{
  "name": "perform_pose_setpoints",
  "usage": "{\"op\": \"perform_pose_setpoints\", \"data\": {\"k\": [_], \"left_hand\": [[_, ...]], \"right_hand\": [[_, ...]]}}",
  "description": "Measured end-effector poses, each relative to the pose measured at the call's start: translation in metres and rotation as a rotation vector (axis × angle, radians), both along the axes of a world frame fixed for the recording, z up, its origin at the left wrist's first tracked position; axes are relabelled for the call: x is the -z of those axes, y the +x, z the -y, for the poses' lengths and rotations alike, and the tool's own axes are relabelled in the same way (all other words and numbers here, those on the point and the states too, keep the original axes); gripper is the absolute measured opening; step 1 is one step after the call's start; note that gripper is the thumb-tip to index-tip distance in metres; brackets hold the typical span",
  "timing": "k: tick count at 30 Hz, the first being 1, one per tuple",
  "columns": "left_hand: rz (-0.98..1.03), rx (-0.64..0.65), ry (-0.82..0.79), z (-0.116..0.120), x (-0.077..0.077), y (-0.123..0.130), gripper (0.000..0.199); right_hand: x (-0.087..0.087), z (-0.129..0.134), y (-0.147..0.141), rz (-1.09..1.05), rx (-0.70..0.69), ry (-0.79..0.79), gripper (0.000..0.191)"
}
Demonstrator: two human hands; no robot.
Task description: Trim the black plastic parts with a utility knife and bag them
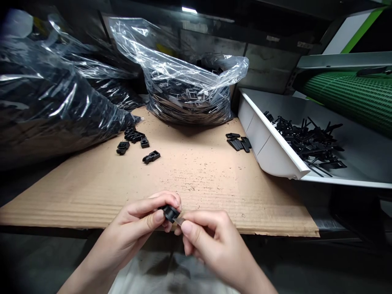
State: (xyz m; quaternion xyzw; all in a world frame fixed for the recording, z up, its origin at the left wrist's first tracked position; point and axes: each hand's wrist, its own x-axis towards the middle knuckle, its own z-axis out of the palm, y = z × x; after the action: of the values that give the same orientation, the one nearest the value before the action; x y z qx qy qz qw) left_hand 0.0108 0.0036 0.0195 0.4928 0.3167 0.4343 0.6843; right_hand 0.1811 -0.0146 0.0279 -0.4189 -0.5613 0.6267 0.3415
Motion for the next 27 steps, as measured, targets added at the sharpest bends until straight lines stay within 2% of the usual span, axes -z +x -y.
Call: {"op": "perform_pose_setpoints", "data": {"k": [3, 5, 6, 7, 10, 11, 13, 22, 24, 27], "left_hand": [[-0.055, -0.028, 0.036, -0.001, 0.002, 0.001, 0.014], [-0.082, -0.059, 0.071, -0.001, 0.003, 0.001, 0.015], [-0.089, -0.066, 0.091, -0.001, 0.003, 0.001, 0.015], [-0.095, -0.070, 0.117, -0.001, 0.003, 0.001, 0.016], [-0.125, -0.077, 0.212, 0.001, 0.002, 0.001, 0.018], [-0.139, -0.079, 0.239, 0.002, 0.002, 0.001, 0.019], [-0.163, -0.082, 0.285, 0.003, 0.001, 0.002, 0.021], [-0.196, -0.068, 0.328, 0.003, -0.001, 0.003, 0.023], [-0.204, -0.053, 0.315, 0.003, -0.001, 0.003, 0.022], [-0.211, -0.022, 0.291, 0.003, -0.003, 0.002, 0.020]], "right_hand": [[0.001, -0.005, 0.005, -0.241, -0.262, -0.281, 0.025], [-0.002, -0.003, 0.006, -0.267, -0.304, -0.305, 0.026], [-0.004, -0.001, 0.005, -0.235, -0.250, -0.267, 0.027], [-0.005, 0.002, 0.004, -0.171, -0.140, -0.191, 0.027], [-0.008, 0.012, 0.001, 0.124, 0.256, 0.134, 0.023], [-0.008, 0.014, 0.000, 0.196, 0.333, 0.217, 0.023], [-0.006, 0.017, -0.001, 0.271, 0.371, 0.297, 0.024], [-0.006, 0.015, 0.003, 0.312, 0.257, 0.288, 0.030], [-0.008, 0.011, 0.008, 0.303, 0.185, 0.246, 0.029], [-0.010, -0.001, 0.018, 0.189, 0.002, 0.103, 0.027]]}}
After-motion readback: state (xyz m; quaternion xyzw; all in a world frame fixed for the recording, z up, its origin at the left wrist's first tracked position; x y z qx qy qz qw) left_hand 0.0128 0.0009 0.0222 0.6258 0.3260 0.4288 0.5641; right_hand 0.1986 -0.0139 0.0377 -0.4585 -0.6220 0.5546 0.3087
